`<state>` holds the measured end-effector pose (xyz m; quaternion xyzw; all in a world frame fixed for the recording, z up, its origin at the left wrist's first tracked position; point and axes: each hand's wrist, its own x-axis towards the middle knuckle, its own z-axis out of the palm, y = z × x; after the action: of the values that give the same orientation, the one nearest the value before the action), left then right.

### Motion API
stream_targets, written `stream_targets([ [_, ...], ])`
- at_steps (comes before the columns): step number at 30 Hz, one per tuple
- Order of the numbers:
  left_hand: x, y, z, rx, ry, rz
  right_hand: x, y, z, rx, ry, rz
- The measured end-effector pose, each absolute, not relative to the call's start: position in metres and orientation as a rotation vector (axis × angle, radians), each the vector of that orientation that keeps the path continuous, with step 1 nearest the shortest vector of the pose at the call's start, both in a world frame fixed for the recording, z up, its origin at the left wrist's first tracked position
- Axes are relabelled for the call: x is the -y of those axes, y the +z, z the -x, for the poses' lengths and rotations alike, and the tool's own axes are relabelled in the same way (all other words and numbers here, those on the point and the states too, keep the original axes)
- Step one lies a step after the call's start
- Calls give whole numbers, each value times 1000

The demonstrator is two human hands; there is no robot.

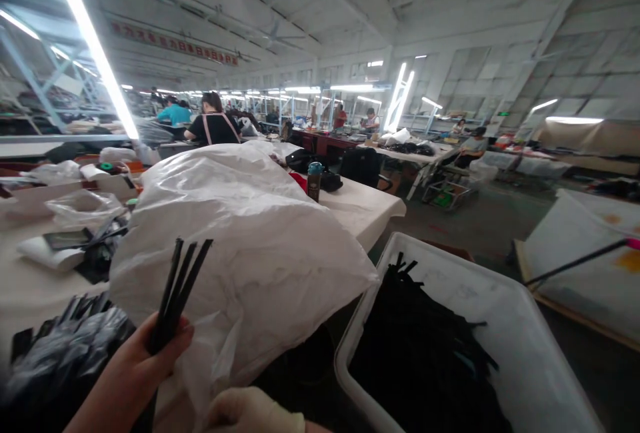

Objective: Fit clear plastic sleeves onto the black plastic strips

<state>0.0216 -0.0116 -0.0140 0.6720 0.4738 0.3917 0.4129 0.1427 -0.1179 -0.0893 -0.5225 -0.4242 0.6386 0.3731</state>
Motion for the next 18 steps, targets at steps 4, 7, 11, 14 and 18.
stream_targets([
  [4,10,-10,-16,-1161,924,-1733,118,-74,-139,1045,1660,1321],
  [7,11,-4,-15,-1132,888,-1744,120,-68,-140,1101,1569,1317],
  [11,10,0,-15,-1127,911,-1699,116,-76,-144,977,1686,1270],
  [14,9,1,-14,-1155,936,-1655,114,-86,-141,931,1661,1237],
  [18,4,2,-9,-1182,979,-1612,117,-86,-136,913,1560,1304],
])
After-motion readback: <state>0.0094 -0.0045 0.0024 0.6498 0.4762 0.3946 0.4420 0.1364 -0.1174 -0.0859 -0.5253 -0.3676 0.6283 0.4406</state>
